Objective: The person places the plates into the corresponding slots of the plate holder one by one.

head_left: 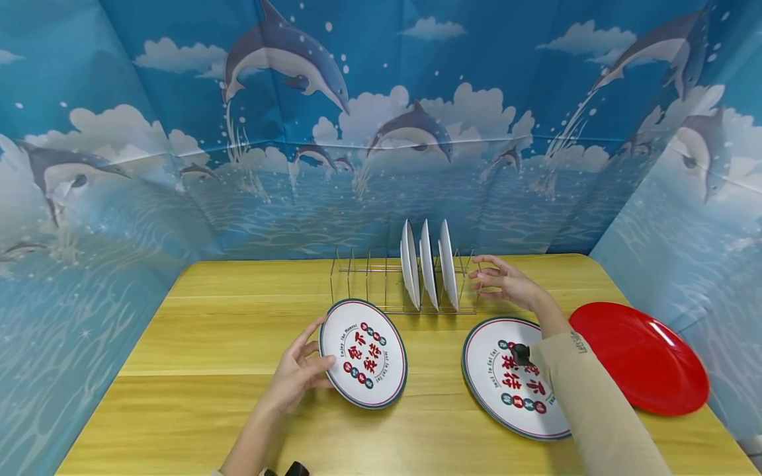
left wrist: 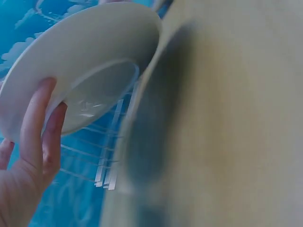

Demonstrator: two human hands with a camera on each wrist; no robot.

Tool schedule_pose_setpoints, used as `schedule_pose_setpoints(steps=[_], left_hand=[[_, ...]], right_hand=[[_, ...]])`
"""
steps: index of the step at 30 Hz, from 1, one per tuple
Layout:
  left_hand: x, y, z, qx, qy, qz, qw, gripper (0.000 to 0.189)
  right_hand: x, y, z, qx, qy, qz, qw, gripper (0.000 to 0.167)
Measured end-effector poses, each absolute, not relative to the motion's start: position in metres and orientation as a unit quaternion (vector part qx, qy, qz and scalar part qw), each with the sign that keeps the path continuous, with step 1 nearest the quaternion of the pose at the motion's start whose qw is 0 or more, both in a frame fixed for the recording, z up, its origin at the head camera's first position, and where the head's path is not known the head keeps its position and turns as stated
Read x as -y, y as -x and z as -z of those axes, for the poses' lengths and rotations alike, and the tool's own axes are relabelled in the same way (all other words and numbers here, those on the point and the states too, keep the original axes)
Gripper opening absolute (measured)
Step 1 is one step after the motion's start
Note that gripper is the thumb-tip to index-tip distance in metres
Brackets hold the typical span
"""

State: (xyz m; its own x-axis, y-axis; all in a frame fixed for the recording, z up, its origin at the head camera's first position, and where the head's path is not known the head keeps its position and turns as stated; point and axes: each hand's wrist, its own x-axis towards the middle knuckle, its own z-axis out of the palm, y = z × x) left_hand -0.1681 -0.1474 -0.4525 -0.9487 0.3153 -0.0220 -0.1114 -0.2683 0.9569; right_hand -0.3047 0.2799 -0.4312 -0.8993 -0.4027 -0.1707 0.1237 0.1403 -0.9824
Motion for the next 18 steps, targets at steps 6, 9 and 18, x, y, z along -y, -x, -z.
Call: schedule_pose_setpoints(steps=[6,9,18], left_hand=[[0.158,0.174,0.422,-0.616,-0.098,-0.775,0.101,0.073],[0.161,0.178,0.408,-0.633,-0.110,-0.761,0.085,0.073],[0.155,0.195,0.372,-0.645,-0.130,-0.751,0.050,0.073]], right_hand=[[-0.280,0.305,0.431,-0.727,0.097,0.649,0.203,0.036],[-0.280,0.305,0.432,-0.728,0.097,0.648,0.203,0.038],[-0.280,0.305,0.432,-0.730,0.090,0.646,0.205,0.034]])
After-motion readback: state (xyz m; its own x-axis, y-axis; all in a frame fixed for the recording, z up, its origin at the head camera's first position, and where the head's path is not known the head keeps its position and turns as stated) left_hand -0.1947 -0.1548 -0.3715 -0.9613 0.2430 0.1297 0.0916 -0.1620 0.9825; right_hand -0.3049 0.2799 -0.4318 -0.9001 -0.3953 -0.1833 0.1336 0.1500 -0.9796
